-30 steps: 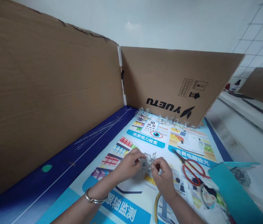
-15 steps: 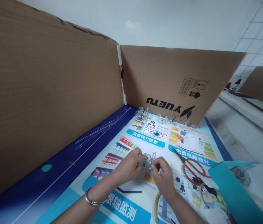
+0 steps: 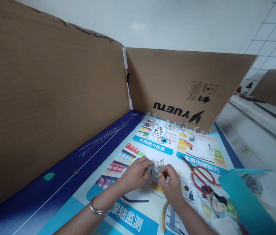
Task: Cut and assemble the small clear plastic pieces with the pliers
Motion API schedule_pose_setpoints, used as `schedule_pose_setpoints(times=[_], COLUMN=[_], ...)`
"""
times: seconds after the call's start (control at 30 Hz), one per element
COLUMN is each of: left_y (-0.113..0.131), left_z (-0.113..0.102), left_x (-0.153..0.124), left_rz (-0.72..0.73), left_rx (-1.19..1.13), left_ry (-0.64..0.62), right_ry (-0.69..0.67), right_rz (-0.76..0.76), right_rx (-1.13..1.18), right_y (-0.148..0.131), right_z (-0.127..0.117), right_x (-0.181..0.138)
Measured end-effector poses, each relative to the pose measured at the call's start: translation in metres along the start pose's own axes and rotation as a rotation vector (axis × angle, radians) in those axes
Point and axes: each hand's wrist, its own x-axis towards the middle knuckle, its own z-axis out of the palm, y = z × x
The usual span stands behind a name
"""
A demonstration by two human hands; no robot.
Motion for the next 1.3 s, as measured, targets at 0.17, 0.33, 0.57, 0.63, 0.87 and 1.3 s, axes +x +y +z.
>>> schedule_pose_setpoints(times=[0.17,0.33,0.57,0.63,0.87,1.3], left_y=[-0.003,-0.005,-0.01,-0.011,-0.006,-0.007], left_z=[0.002,0.004,0.005,0.005,0.004,0.003], left_x=[0.0,0.001,0.003,0.002,-0.001,0.001], left_rz=[-0.002,-0.017,-0.049,-0.04,-0.024,-0.018], left_rx=[-0.007,-0.094,-0.196,-0.179,-0.082,-0.067], left_ry=[-0.015,-0.008,0.0,0.006,-0.024,0.038], right_ry=[0.003,0.0,0.004,0.004,-0.001,0.014], right_rz=[-0.001,-0.001,-0.001,-0.002,-0.001,0.006], right_rx=[0.004,0.008,0.005,0.004,0.007,0.004], right_y=[-0.001,0.0,0.001,0.001,0.001,0.0], right_z=[0.0,0.001,0.001,0.001,0.0,0.0], right_x=[0.0,0.0,0.001,0.001,0.0,0.0])
